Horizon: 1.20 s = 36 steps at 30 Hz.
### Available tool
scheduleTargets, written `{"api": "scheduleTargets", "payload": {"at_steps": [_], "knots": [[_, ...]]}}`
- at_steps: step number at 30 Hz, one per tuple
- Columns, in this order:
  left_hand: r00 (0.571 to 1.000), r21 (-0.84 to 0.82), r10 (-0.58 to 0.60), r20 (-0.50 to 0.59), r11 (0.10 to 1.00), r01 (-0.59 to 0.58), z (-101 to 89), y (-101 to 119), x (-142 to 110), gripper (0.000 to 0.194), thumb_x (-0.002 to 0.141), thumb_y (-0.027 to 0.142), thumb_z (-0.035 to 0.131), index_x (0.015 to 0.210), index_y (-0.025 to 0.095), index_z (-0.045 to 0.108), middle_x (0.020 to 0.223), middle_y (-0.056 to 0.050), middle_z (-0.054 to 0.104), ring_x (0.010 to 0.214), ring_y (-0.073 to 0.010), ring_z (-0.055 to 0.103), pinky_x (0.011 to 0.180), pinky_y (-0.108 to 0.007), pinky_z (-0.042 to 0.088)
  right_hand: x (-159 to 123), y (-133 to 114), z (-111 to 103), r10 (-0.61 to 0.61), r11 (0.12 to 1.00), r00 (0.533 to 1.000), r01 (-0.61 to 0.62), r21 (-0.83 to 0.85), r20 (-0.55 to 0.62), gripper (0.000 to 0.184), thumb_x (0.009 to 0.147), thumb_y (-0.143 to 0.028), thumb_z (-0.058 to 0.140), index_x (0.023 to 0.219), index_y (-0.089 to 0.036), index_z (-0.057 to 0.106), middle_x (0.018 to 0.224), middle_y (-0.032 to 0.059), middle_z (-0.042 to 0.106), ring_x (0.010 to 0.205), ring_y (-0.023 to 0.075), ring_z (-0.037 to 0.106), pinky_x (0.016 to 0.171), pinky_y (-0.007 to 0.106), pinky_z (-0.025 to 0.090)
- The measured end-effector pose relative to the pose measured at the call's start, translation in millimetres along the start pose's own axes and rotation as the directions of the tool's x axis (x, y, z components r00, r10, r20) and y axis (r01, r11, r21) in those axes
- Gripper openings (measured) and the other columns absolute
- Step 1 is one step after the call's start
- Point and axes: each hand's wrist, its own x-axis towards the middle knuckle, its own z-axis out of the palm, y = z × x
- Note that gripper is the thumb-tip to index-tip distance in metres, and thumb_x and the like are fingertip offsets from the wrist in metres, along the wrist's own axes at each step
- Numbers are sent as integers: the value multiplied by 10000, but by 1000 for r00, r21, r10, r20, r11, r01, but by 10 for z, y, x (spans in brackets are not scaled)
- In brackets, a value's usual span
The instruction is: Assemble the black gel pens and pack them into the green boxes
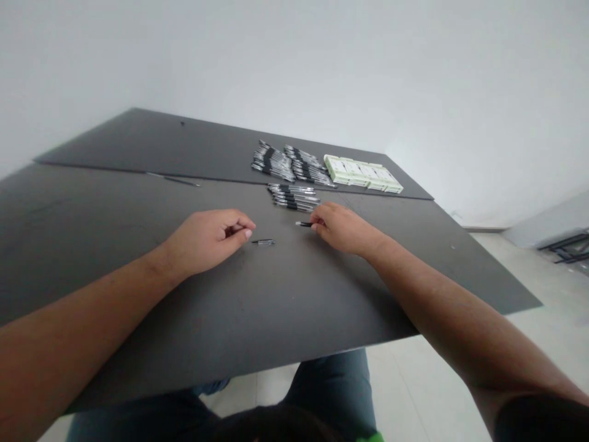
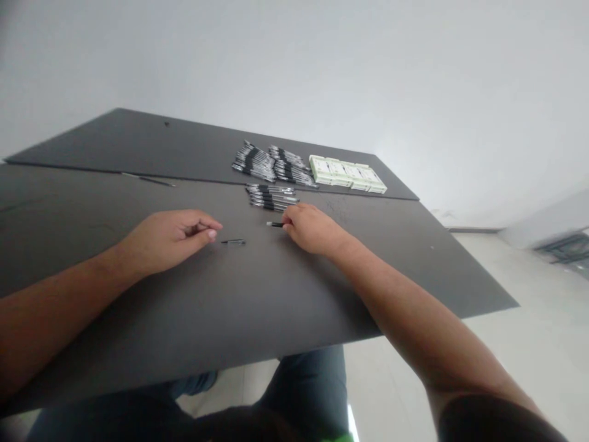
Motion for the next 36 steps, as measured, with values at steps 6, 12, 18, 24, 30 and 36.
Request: {"api": "scheduleTargets", "payload": {"at_steps": [6,12,18,24,30,36], "knots": [[1000,-15,13,15,1000,-13,7,36,18,379,971,470,604,1124,217,840,1024,-66,871,938,-264,808,874,-362,589,164,-242,-104,2,996,1000,0,91,-14,186,1063,-212,638,1188,-195,774,1074,93,814,960,249,719,835,331,465],[998,7,34,52,999,-35,-47,52,10,313,979,387,601,1115,221,829,1012,-60,862,931,-248,805,866,-352,581,228,-374,74,47,972,991,-18,232,-122,155,1050,-223,642,1160,-197,748,1011,84,807,906,239,710,800,331,452],[980,229,54,193,968,-99,-282,-1,80,262,995,325,610,1092,226,833,1040,-55,870,956,-239,811,873,-337,573,100,-227,322,-9,943,969,91,321,-248,134,1022,-262,631,1109,-219,725,951,81,797,840,243,710,761,339,470],[984,539,-50,171,841,-51,-629,-603,385,332,1012,311,557,1126,218,855,1135,-93,873,1118,-285,807,1016,-376,595,78,-165,352,-23,920,950,143,366,-312,139,1014,-316,596,1063,-242,703,889,60,782,793,238,713,731,340,469],[989,660,-139,46,748,74,-915,-1251,741,485,1028,278,468,1310,122,831,1322,-205,806,1330,-337,728,1193,-455,541,97,-195,380,-17,908,960,133,397,-281,111,1006,-317,611,1038,-252,695,910,57,782,813,238,719,737,336,479],[979,664,-153,135,747,25,-766,-1435,1004,381,971,306,592,1217,260,879,1243,-104,827,1238,-279,749,1134,-370,550,93,-173,399,-38,908,962,146,393,-271,115,1008,-316,613,1047,-249,697,875,48,764,776,229,695,727,335,468]]}}
